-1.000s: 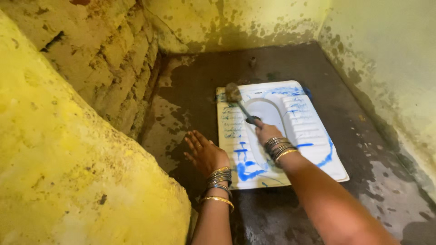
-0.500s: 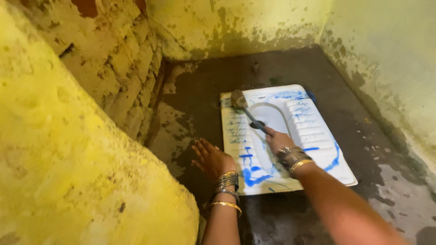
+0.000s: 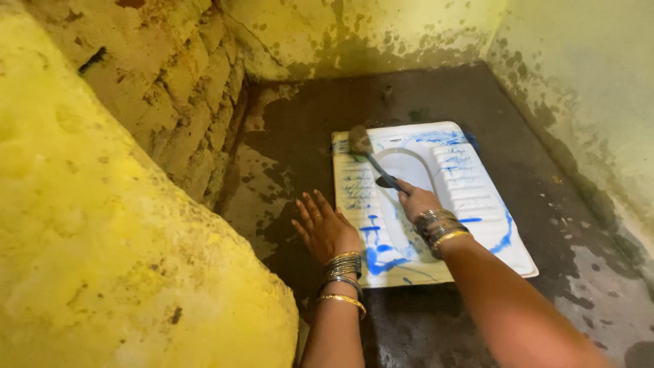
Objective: The person applies blue liquid cleaner to a white squat toilet, then uses a long-handled brush to scrub the surface. The person repeatedly dips the brush in a green bucket of water and scrubs the toilet pan and surrounding floor area.
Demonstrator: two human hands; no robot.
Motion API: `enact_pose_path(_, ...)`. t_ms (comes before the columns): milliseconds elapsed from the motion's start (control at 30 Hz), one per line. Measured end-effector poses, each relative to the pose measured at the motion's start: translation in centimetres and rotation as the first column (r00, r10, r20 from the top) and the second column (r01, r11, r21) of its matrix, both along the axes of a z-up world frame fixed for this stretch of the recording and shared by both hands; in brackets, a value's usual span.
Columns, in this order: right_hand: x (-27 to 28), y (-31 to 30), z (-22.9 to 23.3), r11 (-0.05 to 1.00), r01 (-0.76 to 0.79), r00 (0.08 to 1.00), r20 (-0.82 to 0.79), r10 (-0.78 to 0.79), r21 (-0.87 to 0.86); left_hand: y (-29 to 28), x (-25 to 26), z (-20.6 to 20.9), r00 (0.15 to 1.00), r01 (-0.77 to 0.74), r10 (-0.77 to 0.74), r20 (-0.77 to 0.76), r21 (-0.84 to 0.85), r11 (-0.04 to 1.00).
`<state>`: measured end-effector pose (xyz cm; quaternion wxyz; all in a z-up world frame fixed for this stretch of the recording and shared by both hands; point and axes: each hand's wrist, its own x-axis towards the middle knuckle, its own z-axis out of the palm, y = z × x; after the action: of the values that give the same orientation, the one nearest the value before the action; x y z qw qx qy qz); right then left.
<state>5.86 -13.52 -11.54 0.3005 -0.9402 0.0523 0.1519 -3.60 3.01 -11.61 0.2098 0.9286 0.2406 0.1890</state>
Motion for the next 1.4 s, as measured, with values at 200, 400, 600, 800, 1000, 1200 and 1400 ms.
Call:
enact_pose_path(200, -4.2, 0.7, -1.3, 0.913, -0.329, 0.920, 0.133, 0.368, -0.242, 0.1, 0.5, 0.6, 1.000, 0.019, -0.019, -0.009, 0.043, 0.999)
enact_pose_path(400, -1.3, 0.2, -1.7, 0.978, -0.114, 0.979, 0.145, 0.140, -0.176, -0.2, -0.1, 1.1, 0.994, 0.093, -0.082, -0.079, 0.157, 0.983)
enact_pose_path(600, -3.3, 2.9, -3.1, 0.978, -0.196, 0.960, 0.188, 0.206, -0.068, -0.3, -0.3, 1.4, 0.991, 0.114, -0.100, -0.085, 0.176, 0.978)
enact_pose_path(800, -6.8, -2.1, -1.9, 0.970, -0.156, 0.968, 0.165, 0.188, -0.189, -1.2, -0.4, 0.7, 0.981, 0.175, -0.154, -0.118, 0.202, 0.964)
enact_pose_path(1000, -8.8, -2.3, -1.6, 0.953, -0.283, 0.931, 0.207, 0.301, -0.109, -0.8, 0.2, 2.0, 0.970, 0.237, -0.222, -0.094, 0.195, 0.952)
enact_pose_path(1200, -12.3, -5.9, 0.1, 0.993, -0.110, 0.973, 0.198, 0.116, -0.037, 0.1, -1.2, 3.1, 0.974, 0.227, -0.212, -0.082, 0.282, 0.932)
enact_pose_path(1400, -17.1, -6.6, 1.7, 0.921, -0.362, 0.914, 0.137, 0.381, -0.141, 0.1, -1.9, 3.2, 0.948, 0.254, -0.187, -0.258, 0.259, 0.932)
